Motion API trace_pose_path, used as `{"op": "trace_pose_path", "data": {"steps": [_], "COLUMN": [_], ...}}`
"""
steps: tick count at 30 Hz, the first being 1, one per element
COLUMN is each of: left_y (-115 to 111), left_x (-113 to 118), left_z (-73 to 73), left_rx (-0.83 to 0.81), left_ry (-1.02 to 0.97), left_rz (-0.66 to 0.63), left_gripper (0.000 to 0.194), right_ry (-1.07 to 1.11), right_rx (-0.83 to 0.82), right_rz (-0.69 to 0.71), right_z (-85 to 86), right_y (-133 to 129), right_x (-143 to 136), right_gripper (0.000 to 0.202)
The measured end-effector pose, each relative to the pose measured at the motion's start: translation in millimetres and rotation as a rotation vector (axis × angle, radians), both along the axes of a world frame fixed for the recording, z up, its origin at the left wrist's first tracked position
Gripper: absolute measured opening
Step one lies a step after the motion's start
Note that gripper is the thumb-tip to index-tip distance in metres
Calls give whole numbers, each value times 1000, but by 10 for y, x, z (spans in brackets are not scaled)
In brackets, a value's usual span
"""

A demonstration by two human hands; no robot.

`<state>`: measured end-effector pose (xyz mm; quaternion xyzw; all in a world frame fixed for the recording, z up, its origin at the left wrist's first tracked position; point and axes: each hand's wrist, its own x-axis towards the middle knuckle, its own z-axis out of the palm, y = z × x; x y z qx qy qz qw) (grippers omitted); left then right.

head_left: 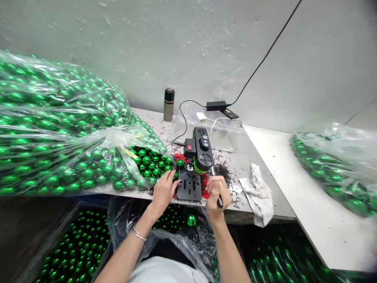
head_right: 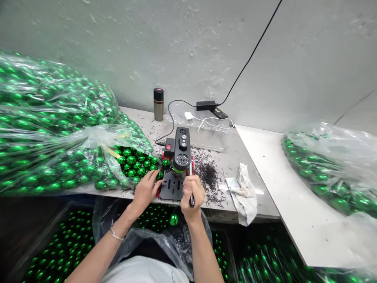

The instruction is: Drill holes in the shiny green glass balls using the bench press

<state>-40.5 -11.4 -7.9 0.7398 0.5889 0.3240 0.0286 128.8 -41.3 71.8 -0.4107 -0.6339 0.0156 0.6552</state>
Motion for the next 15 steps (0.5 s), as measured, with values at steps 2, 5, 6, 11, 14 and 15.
{"op": "trace_pose_path", "data": {"steps": [2, 5, 6, 11, 14, 15], "left_y": [99, 165, 173, 177, 177, 176], "left_x": [43, 96, 97, -48, -151, -163], "left_z": [114, 266, 298, 334, 321, 312], "left_rx": [-146, -314, -346, -366, -421, -472], "left_ry": [115, 244, 270, 106, -283, -425], "left_rz": [-9, -31, -42, -99, -133, -153], "left_gripper": [32, 38, 41, 44, 45, 49], "right_ry": [-2, 5, 6, -2, -4, -1], "right_rx": [6, 9, 7, 25, 26, 25], "right_rz": [6, 12, 12, 7, 2, 2], "right_z": [-14, -41, -48, -48, -39, -39], "right_y": [-1, -1, -1, 0, 0, 0], "right_x": [7, 9, 8, 0, -7, -9], "right_gripper": [33, 32, 32, 31, 32, 32]}}
